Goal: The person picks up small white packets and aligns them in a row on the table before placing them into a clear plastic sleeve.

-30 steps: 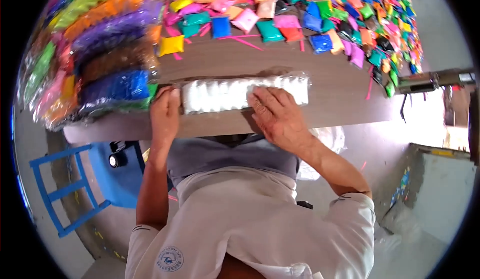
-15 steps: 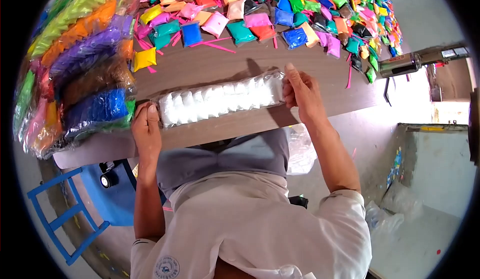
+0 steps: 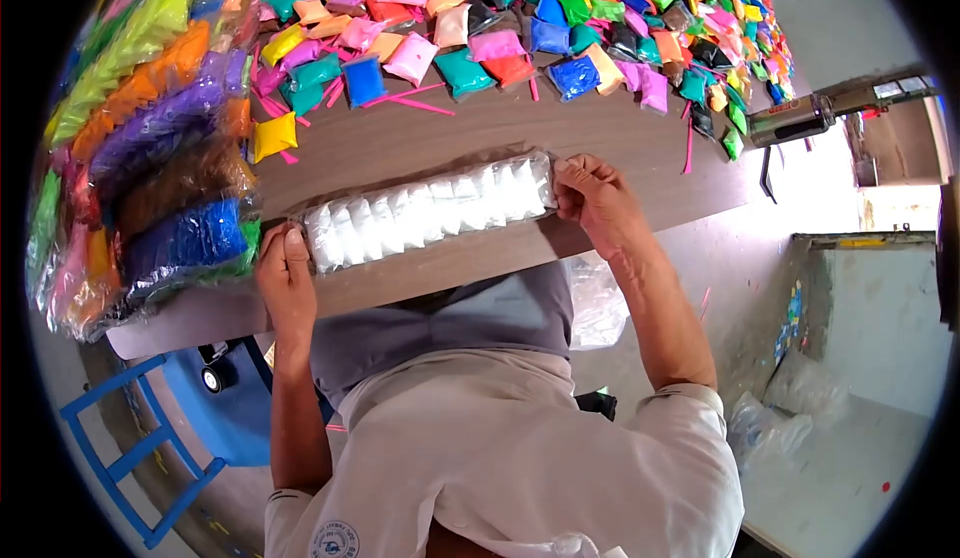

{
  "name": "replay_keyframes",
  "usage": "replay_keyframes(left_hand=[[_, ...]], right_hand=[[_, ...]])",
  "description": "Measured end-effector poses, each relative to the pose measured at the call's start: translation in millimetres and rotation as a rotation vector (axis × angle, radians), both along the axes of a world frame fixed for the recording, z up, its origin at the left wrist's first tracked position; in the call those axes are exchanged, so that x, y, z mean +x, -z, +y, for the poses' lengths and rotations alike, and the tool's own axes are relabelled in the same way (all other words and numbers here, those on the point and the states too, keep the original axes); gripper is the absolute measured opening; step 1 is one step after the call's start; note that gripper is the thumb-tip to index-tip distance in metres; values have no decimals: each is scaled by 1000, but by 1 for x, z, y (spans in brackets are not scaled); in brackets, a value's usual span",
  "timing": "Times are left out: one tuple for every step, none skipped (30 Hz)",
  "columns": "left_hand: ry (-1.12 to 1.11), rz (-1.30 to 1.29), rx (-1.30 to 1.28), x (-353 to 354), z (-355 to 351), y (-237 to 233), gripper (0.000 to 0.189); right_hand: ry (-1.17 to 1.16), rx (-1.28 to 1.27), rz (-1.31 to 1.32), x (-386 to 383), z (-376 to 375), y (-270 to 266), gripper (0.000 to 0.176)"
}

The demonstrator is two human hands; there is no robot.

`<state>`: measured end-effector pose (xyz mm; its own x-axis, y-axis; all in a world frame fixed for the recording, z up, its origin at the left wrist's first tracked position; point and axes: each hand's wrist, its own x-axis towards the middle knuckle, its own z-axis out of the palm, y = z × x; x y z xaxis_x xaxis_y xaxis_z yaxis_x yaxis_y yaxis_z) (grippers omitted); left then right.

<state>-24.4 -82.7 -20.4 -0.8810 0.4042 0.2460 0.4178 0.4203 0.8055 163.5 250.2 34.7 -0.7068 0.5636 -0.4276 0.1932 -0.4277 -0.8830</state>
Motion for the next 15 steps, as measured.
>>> replay_keyframes(left_hand=[[-3, -2, 0, 0, 0, 0, 27], [-7, -5, 0, 1, 1, -1, 27], [-12, -9, 0, 1, 1, -1, 27], [-13, -3, -10, 2, 1, -2, 27], [-15, 2, -19, 2, 1, -3, 27], [-16, 10, -28, 2, 2, -4, 27], [-21, 5, -35, 2, 1, -4, 27], [-25, 0, -42, 3, 1, -4, 27], [-31, -6, -49, 3, 1, -4, 27], [-23, 26, -60, 3, 2, -6, 27], [-17, 58, -71, 4, 4, -10, 27], [-11, 90, -82, 6, 6, -12, 27], [-13, 92, -89, 7, 8, -13, 28], [-15, 93, -95, 8, 10, -14, 28], [-16, 95, -100, 9, 10, -14, 28]], right_hand=[[70, -46, 9, 0, -3, 0, 20], [91, -64, 27, 2, -4, 2, 19], [111, -82, 44, 3, -5, 5, 18], [130, -102, 61, 4, -6, 8, 17], [109, -82, 74, 5, -5, 13, 17], [89, -61, 88, 7, -3, 18, 17], [70, -40, 102, 9, -2, 22, 17], [59, 30, 103, 9, -2, 25, 18], [47, 99, 104, 9, -3, 26, 18], [33, 168, 104, 7, -5, 28, 18], [41, 248, 69, 6, -7, 31, 17], [50, 329, 34, 4, -10, 34, 17], [57, 411, 0, 2, -12, 36, 16], [60, 442, -9, 1, -13, 37, 15], [64, 474, -19, 0, -15, 37, 15]])
